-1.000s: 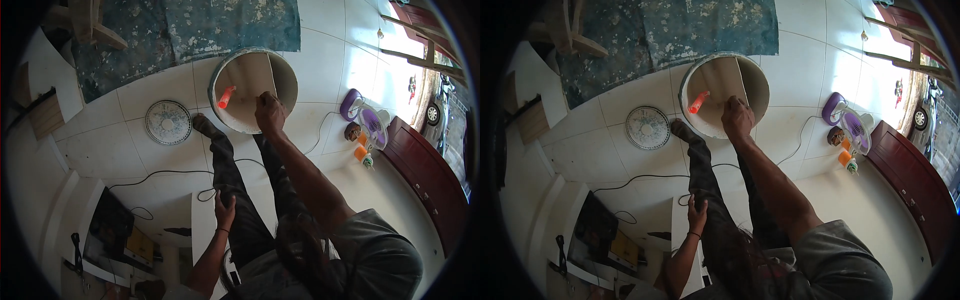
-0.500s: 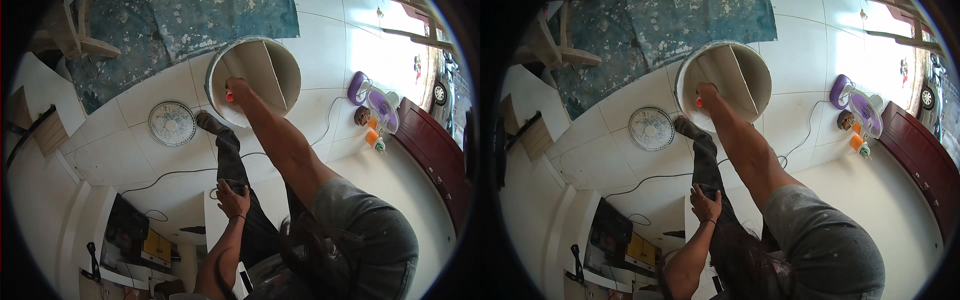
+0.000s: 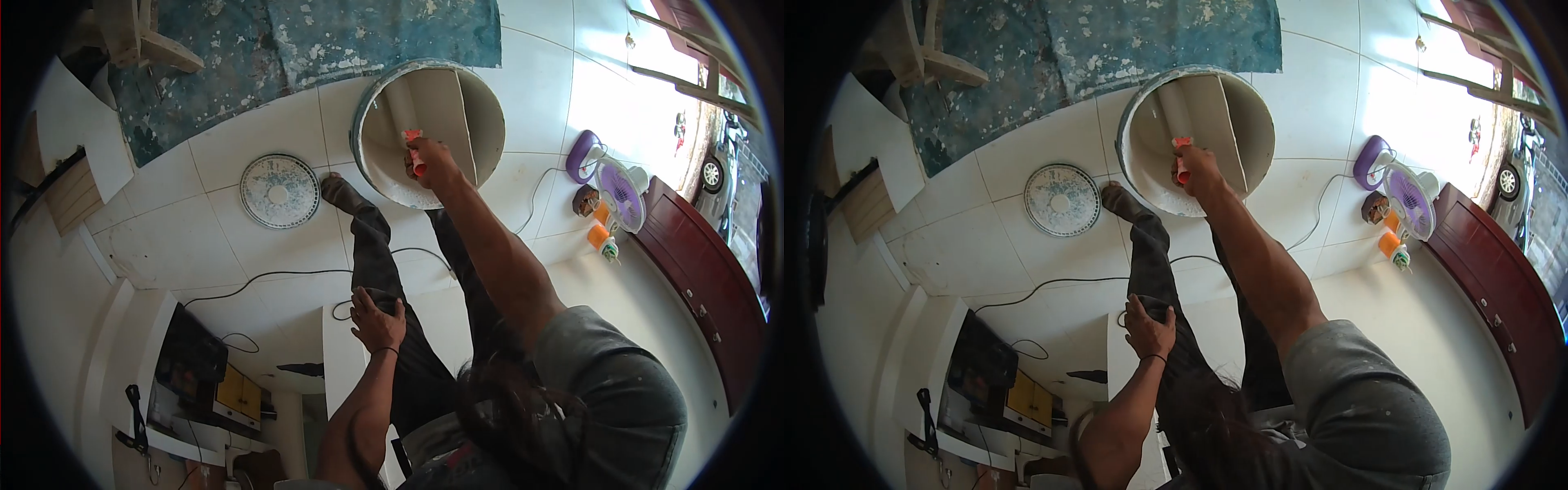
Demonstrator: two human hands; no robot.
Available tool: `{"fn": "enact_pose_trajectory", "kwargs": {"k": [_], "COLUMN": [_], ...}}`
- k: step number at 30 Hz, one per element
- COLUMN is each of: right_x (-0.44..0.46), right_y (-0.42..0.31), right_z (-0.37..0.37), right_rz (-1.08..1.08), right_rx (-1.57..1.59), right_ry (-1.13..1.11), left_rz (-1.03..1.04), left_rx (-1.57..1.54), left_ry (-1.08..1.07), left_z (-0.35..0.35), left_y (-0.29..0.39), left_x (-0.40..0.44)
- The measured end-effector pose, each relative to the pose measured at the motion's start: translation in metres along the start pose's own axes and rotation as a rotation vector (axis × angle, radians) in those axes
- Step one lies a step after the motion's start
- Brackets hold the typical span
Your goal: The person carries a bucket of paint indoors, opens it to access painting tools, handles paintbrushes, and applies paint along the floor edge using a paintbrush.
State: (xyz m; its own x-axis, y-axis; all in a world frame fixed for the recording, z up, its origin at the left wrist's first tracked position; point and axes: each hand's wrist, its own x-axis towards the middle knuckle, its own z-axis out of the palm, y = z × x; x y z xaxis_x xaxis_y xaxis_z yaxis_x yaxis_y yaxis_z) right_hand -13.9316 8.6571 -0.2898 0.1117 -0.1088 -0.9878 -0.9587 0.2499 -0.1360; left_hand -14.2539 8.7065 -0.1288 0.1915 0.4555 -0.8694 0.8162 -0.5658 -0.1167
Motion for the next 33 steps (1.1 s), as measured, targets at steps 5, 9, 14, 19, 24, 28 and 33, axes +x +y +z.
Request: {"fn": "enact_pose_trajectory", "kwargs": {"k": [5, 9, 14, 19, 24, 28, 33], "right_x": [-0.057, -0.109, -0.164, -0.153, -0.014, -0.010, -0.094], "right_y": [-0.010, -0.023, -0.022, -0.016, -0.014, -0.004, -0.011], "right_z": [-0.025, -0.049, -0.061, -0.051, -0.007, 0.020, -0.026], "right_rz": [-0.028, 0.004, -0.051, -0.049, -0.075, -0.073, 0.012], "right_rx": [-0.062, -0.189, -0.240, -0.198, -0.141, -0.201, -0.244], "right_ry": [-0.087, -0.078, -0.027, -0.029, -0.015, 0.060, -0.119], "left_rz": [-0.001, -0.007, -0.010, -0.019, 0.006, -0.007, -0.001], "left_rx": [0.016, 0.064, 0.076, 0.086, 0.076, 0.075, 0.046], "left_ry": [0.012, 0.011, 0.033, 0.031, 0.063, 0.068, 0.046], "left_z": [-0.018, -0.031, -0.038, -0.038, -0.031, -0.032, -0.036], "left_y": [0.005, 0.007, 0.005, 0.001, -0.007, -0.005, 0.005], "left_x": [0.002, 0.003, 0.006, 0.008, 0.008, 0.008, 0.006]}}
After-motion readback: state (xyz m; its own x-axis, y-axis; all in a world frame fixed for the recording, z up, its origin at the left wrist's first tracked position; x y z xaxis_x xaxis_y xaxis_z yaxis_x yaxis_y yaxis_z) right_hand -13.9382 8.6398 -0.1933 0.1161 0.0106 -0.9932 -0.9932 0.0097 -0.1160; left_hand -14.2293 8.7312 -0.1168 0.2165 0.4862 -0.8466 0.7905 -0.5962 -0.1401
